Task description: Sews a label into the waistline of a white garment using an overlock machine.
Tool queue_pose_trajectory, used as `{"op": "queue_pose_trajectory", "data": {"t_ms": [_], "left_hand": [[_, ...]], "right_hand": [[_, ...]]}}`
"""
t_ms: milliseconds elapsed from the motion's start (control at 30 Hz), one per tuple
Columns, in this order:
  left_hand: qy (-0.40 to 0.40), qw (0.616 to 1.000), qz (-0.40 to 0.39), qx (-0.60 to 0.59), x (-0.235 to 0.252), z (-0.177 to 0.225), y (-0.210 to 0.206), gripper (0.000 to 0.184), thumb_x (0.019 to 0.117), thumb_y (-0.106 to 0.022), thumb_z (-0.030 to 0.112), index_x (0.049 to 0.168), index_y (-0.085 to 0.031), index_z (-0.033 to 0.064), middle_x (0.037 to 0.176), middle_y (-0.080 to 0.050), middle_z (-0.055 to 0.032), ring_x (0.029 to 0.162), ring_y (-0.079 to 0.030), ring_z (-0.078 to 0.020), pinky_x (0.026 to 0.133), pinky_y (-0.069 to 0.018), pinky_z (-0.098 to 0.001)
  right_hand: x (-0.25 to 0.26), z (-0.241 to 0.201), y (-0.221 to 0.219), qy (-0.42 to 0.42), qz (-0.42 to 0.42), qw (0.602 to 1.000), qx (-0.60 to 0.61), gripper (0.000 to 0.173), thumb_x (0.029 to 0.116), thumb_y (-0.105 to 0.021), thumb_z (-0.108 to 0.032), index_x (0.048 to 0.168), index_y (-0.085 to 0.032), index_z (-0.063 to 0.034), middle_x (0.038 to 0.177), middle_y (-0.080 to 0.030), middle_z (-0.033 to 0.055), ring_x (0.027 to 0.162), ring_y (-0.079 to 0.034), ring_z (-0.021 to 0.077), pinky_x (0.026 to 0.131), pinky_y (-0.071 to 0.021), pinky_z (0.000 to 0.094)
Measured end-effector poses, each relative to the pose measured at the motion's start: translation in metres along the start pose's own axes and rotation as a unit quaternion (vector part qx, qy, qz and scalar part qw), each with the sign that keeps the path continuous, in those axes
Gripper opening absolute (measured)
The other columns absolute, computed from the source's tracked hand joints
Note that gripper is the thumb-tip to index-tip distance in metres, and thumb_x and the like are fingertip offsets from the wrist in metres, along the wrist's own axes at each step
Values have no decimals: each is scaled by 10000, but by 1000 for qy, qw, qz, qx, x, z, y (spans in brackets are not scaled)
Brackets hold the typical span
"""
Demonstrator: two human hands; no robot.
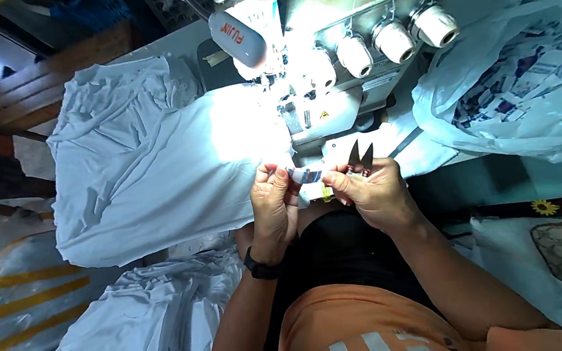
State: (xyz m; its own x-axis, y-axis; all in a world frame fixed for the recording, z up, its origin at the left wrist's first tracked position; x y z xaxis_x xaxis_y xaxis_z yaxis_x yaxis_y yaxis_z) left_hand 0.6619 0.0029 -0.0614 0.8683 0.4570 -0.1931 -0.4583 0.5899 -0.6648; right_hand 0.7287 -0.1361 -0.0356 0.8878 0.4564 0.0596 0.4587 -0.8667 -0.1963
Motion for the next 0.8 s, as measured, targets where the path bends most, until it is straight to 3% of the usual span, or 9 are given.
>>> {"op": "queue_pose_trajectory", "data": {"t_ms": [67, 167, 267, 367, 433, 533, 600, 733, 800], "left_hand": [[27, 999, -32, -1, -2, -5, -4, 163, 1040, -524, 67, 1016, -629, 189, 865, -699, 33, 796, -700, -58, 790, -600, -237], [95, 991, -93, -15, -5, -18, -10, 112, 961, -690, 144, 1020, -672, 237, 755, -686, 43, 697, -677, -46, 716, -591, -222], [134, 980, -146, -26, -7, -26, -14, 214, 869, -813, 257, 1047, -696, 235, 854, -734, 25, 768, -707, -52, 757, -600, -232], [172, 965, -195, -26, -10, -31, -18, 329, 825, -853, 294, 1108, -706, 211, 927, -741, 22, 834, -716, -62, 787, -608, -251], [201, 957, -207, -22, -12, -36, -18, 400, 783, -880, 318, 1123, -716, 186, 962, -749, 14, 855, -724, -71, 791, -615, -256], [221, 951, -213, -21, -13, -39, -18, 387, 767, -893, 328, 1068, -712, 165, 970, -751, -1, 876, -728, -80, 804, -612, -255], [213, 955, -207, -24, -12, -38, -17, 295, 772, -884, 348, 949, -721, 178, 911, -741, 10, 846, -721, -66, 780, -608, -243], [83, 973, -190, 97, -7, -15, -11, 494, 845, -703, 626, 1099, -691, 202, 1030, -716, 52, 934, -691, -47, 837, -586, -248], [-3, 963, -175, 204, -10, 2, -10, 509, 887, -659, 631, 1146, -695, 194, 1071, -714, 83, 941, -684, -27, 819, -587, -234]], "right_hand": [[-1, -10, -6, 29, -27, 999, -35, 115, 895, -692, -20, 883, -713, -133, 669, -634, -118, 516, -526, -51, 485, -464, 117], [0, -31, -16, 96, -55, 989, -99, 70, 853, -711, -29, 852, -706, -99, 757, -628, -107, 600, -536, -79, 538, -472, 83], [1, -41, -27, 142, -95, 976, -133, 65, 835, -717, -47, 786, -675, -55, 932, -630, -13, 712, -541, -60, 590, -463, 68], [2, -42, -33, 160, -122, 971, -131, 94, 820, -733, -42, 746, -676, -35, 1046, -659, 38, 838, -603, -32, 683, -516, 82], [1, -42, -35, 166, -135, 968, -129, 95, 810, -739, -37, 731, -686, -26, 1046, -688, 41, 883, -630, -28, 727, -536, 93], [0, -40, -35, 157, -125, 972, -126, 64, 805, -737, -30, 750, -706, -38, 891, -707, -14, 737, -607, -59, 640, -512, 82], [-1, -37, -32, 131, -104, 980, -109, 68, 804, -728, -2, 762, -722, -54, 854, -710, -34, 703, -615, -48, 619, -526, 97], [1, -33, -23, 95, -57, 989, -97, 121, 793, -716, 33, 767, -730, -85, 826, -720, -55, 694, -632, -31, 598, -535, 123], [1, -31, -21, 85, -43, 992, -88, 136, 786, -727, 50, 773, -727, -85, 807, -723, -62, 673, -630, -32, 588, -534, 124]]}}
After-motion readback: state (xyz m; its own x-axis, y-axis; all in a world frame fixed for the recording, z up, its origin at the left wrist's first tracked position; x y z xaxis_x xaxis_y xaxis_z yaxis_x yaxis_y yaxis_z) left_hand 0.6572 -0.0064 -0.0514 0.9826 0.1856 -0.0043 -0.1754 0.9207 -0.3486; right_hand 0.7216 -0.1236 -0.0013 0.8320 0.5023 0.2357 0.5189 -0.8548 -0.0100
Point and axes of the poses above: each hand's wrist, its own x-axis towards the middle knuckle, its own y-axis out of the back of the hand, z = x × y, the point moved 10 cm from there along x, towards the middle knuckle
